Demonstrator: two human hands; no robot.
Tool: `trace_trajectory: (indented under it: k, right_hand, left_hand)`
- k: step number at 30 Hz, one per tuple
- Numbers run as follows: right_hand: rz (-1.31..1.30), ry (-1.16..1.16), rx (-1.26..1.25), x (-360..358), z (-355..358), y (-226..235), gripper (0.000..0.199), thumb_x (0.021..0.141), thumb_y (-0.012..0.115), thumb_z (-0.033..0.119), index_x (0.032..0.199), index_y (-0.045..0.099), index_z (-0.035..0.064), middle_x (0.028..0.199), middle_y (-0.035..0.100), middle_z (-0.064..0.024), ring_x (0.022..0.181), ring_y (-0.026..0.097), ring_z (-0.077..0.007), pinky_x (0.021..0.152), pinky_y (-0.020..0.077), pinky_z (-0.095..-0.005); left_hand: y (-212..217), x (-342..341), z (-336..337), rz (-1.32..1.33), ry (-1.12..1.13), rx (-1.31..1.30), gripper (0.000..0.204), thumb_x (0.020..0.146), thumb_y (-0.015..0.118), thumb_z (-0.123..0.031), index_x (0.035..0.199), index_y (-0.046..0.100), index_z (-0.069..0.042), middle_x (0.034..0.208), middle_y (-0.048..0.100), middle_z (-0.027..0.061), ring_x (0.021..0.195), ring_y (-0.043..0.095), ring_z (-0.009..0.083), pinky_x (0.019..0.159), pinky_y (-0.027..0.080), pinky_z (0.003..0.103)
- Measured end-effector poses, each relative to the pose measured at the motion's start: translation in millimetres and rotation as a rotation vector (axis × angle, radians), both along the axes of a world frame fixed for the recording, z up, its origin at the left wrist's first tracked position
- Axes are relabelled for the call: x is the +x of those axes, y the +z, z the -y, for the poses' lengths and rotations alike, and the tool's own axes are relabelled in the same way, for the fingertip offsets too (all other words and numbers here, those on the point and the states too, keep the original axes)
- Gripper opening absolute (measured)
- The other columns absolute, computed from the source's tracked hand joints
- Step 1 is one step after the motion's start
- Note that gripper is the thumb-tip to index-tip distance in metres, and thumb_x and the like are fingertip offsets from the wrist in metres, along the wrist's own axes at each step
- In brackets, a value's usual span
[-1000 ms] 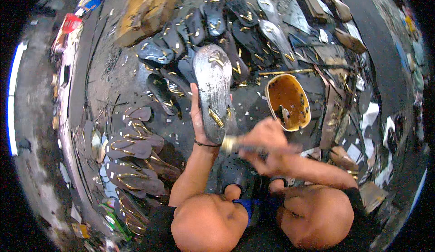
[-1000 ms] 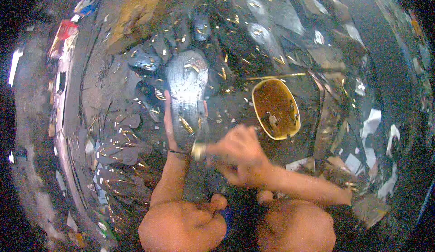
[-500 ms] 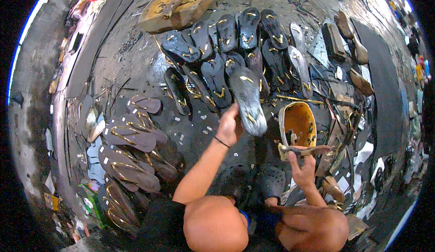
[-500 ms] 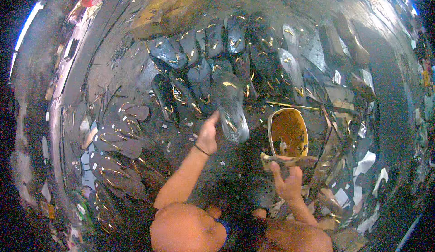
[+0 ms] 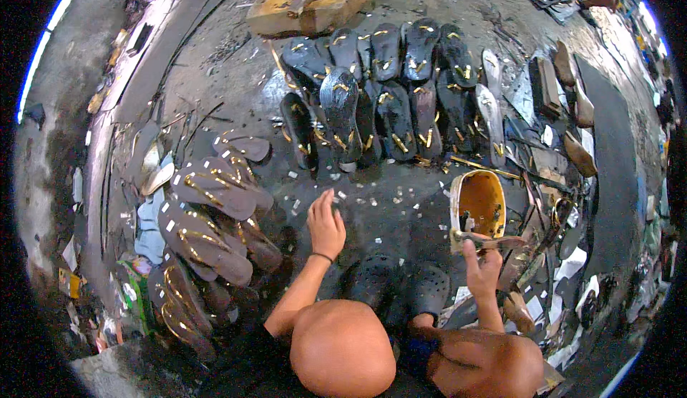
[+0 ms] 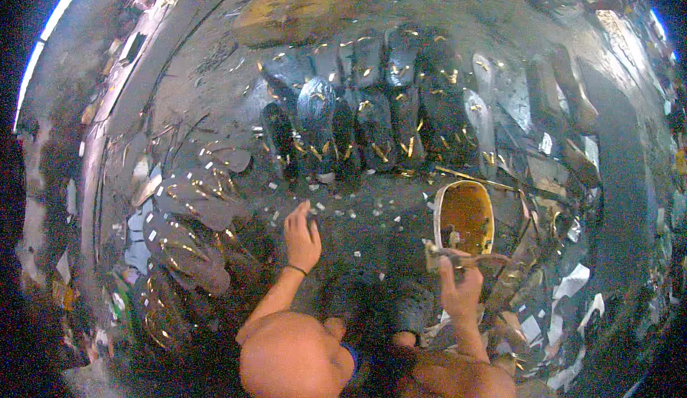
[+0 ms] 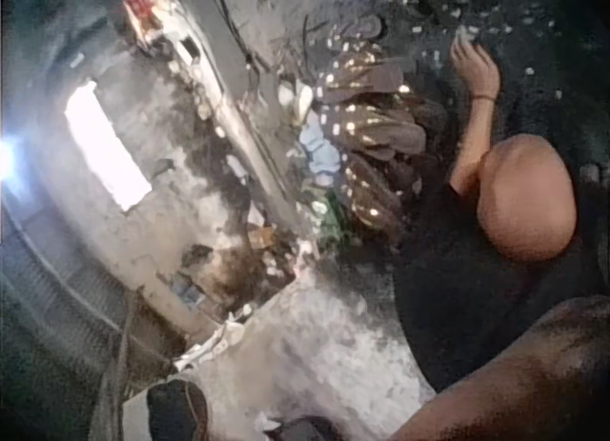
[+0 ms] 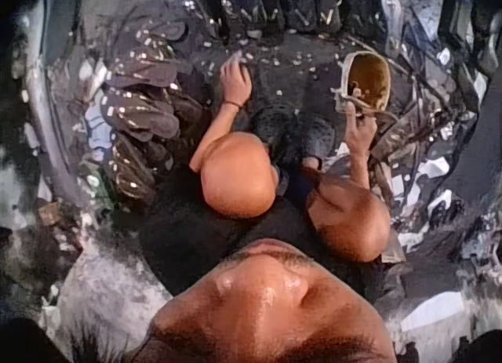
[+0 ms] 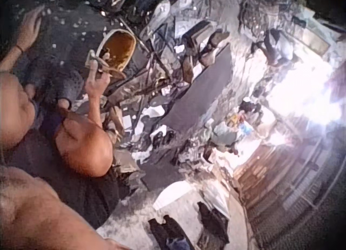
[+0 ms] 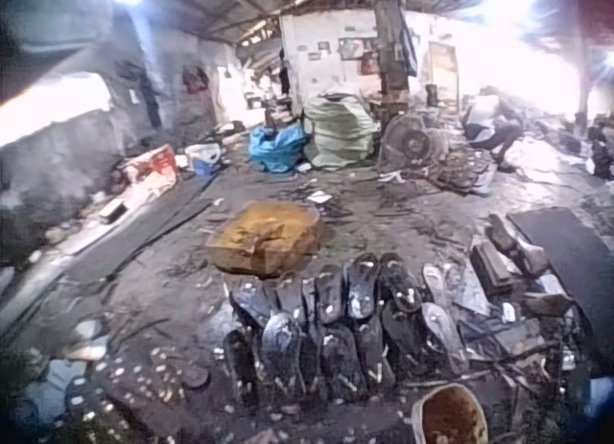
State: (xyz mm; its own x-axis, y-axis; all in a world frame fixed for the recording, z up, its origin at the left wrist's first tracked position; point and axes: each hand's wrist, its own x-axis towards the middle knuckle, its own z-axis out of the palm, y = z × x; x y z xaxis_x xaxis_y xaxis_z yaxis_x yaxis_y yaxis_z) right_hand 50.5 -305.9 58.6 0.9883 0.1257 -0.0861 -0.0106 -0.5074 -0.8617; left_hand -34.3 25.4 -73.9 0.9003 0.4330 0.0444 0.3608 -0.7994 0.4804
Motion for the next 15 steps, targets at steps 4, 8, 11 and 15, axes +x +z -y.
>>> trace_trajectory:
  k: [4,8,11,15]
  right_hand:
    - [0.065,-0.097,-0.131,6.4,9.4,-12.0,0.03,0.099,0.06,0.024,0.112,0.066,-0.002,0.095,0.071,-0.0139,0.086,0.066,-0.0229,0.081,0.0513,-0.0384]
    - [0.035,-0.136,0.023,27.8,34.1,-19.2,0.034,0.101,0.057,0.027,0.118,0.066,-0.001,0.101,0.07,-0.0157,0.093,0.066,-0.0235,0.083,0.0507,-0.0395]
    - [0.122,-0.163,-0.2,35.9,56.9,-21.6,0.032,0.099,0.061,0.026,0.119,0.067,0.0024,0.106,0.072,-0.0156,0.096,0.068,-0.0243,0.084,0.0516,-0.0377]
    - [0.092,-0.105,-0.182,44.7,18.6,-20.9,0.034,0.092,0.07,0.031,0.113,0.072,0.0048,0.1,0.074,-0.0167,0.093,0.07,-0.0253,0.082,0.0528,-0.0371]
  left_hand:
    - [11.8,-75.0,5.0,-0.265,-0.077,0.293,0.07,0.088,0.065,-0.018,0.151,0.035,-0.015,0.162,0.022,0.0139,0.149,0.016,0.04,0.114,0.019,0.06]
    - [89.4,-58.5,-26.0,0.059,-0.129,-0.043,0.071,0.084,0.075,-0.025,0.144,0.041,-0.008,0.144,0.046,0.0188,0.134,0.043,0.0344,0.11,0.035,0.046]
    - [121.7,18.0,-83.1,0.72,0.482,-0.567,0.034,0.086,0.075,-0.014,0.109,0.052,-0.007,0.099,0.052,0.0021,0.087,0.049,0.0103,0.076,0.047,0.029]
    - [94.7,-73.0,-277.0,0.589,0.539,-0.399,0.023,0.094,0.064,-0.02,0.107,0.061,-0.002,0.098,0.062,0.0062,0.092,0.057,0.0208,0.085,0.047,0.037]
